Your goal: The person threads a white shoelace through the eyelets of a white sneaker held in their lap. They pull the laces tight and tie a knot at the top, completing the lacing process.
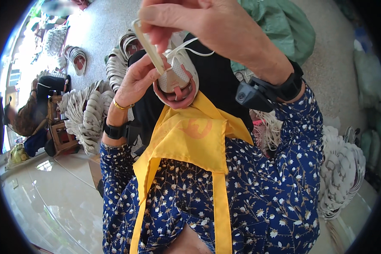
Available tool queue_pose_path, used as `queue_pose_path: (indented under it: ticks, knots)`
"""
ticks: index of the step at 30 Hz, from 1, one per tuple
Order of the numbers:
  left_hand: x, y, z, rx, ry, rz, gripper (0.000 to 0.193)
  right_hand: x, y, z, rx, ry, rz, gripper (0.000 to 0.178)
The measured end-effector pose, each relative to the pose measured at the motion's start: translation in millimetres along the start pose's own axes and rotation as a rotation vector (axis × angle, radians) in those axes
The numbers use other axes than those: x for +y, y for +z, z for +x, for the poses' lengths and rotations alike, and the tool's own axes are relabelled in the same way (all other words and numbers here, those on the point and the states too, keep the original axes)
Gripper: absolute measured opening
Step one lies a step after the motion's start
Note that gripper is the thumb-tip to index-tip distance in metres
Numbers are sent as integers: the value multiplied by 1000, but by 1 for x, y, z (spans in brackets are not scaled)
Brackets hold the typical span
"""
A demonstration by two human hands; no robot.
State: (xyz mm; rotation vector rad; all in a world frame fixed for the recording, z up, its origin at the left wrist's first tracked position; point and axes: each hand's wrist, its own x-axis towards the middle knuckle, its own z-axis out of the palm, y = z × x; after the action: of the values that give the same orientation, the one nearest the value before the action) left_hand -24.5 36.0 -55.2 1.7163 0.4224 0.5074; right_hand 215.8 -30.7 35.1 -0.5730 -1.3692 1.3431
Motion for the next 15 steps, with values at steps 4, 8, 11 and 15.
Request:
queue_pose_path:
  ticks: [4,8,11,15]
  knots:
    - [-2,-5,1,58,34,-12,11,11,9,19,-56,-185,-13,19]
    - [-9,-10,-2,246,10,-132,17,-6,3,9,1,-29,32,20]
    - [-12,-8,-10,339,-16,-289,20,-1,-17,-9,101,-1,-125,21]
    - [-32,-13,-38,392,-108,-430,23,22,-69,-72,361,316,-592,29]
